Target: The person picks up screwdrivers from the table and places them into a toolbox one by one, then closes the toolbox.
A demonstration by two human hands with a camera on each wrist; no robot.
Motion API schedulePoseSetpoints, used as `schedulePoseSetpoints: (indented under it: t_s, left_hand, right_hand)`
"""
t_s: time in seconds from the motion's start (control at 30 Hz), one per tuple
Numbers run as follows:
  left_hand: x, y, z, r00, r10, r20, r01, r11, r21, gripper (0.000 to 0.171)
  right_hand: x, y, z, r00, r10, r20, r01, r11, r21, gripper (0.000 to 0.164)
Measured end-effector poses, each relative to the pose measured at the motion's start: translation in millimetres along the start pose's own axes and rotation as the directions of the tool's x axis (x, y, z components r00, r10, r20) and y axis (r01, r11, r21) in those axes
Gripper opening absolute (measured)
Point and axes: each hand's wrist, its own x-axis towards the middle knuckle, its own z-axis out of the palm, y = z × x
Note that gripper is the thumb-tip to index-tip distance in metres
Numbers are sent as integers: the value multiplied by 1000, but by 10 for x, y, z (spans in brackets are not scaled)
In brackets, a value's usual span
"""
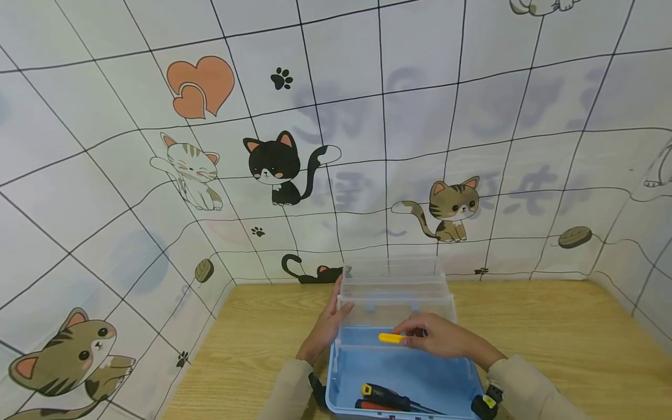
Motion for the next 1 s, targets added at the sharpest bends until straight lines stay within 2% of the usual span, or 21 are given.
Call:
schedulePoseSetpoints:
  t_s: [0.23,0.4,0.63,1.0]
  left_hand:
    - [9,-17,-13,1000,7,-4,-7,1000,19,68]
    - [4,-15,-11,1000,13,8,-13,1000,-1,66]
    - [-15,3,4,1000,-6,11,6,1000,-3,69]
    - [-12,3,10,1000,-8,17,8,1000,-17,66]
  right_hand:
    - [8,-4,-4,1000,4,3,-3,1000,-8,25]
    - [-1,7,-9,1000,-20,15,20,1000,0,26]
    - [-8,24,-12,999,-21,36,20,999,32,25]
    - [-9,16,-10,1000,-20,17,20,1000,6,24]
